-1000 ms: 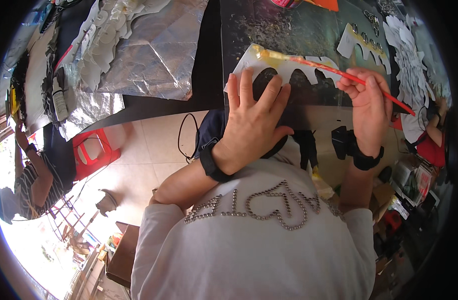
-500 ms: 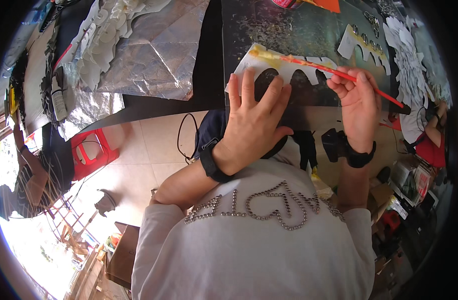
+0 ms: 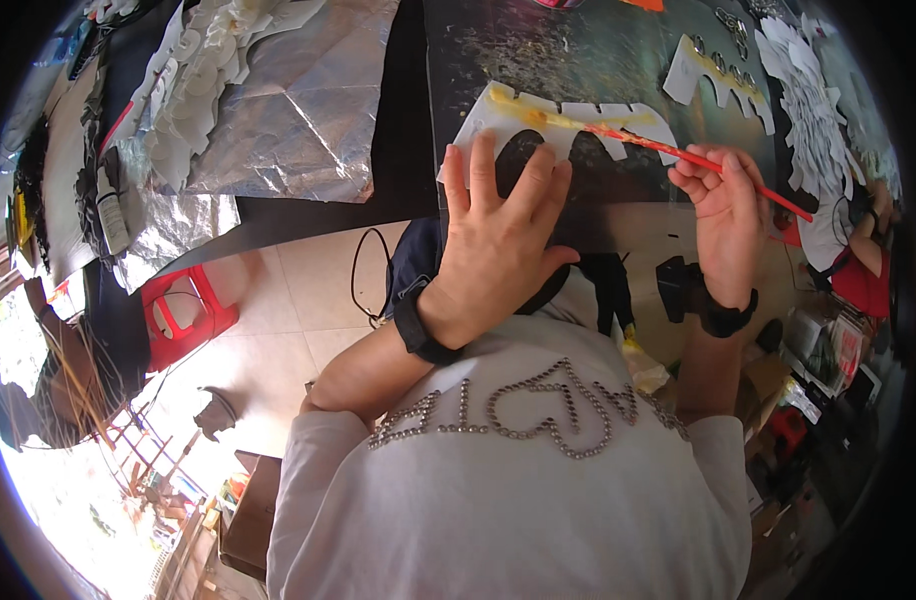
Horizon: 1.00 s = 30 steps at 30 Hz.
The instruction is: Applying glue to shoe upper components and attaching metal eyelet rings.
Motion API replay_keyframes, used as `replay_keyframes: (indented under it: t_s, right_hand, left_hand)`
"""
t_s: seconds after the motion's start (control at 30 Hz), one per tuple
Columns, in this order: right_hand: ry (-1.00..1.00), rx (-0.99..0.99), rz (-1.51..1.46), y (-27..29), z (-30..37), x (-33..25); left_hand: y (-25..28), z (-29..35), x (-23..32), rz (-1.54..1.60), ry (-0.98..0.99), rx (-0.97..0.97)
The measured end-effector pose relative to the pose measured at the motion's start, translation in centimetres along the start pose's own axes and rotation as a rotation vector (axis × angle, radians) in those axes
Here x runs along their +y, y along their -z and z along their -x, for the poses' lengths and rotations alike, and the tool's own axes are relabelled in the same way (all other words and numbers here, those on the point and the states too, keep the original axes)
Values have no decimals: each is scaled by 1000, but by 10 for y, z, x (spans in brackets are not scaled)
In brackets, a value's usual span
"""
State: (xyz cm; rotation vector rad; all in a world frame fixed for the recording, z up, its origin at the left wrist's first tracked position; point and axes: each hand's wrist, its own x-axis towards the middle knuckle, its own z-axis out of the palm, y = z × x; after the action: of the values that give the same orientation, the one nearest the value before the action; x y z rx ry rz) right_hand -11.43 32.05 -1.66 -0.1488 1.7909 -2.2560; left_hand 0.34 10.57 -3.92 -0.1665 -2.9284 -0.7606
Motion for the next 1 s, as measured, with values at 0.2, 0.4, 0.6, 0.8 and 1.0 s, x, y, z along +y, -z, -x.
replay_keyframes:
  t_s: [0.2,0.4,0.6,0.8,1.0]
  right_hand:
    - [64,-5,59,13,7,-12]
    - [112,-65,212,22,16,-23]
    - [168,-187,270,23,23,-23]
    - [219,-267,294,16,25,-21]
    - [242,-148,252,21,25,-30]
  left_hand:
    - [-1,-1,0,-21,15,-16]
    - [-1,-1,1,-53,7,-25]
    - [0,-2,3,-71,14,-24]
    - [1,-1,2,-78,11,-35]
    - [0,0,1,-76,10,-25]
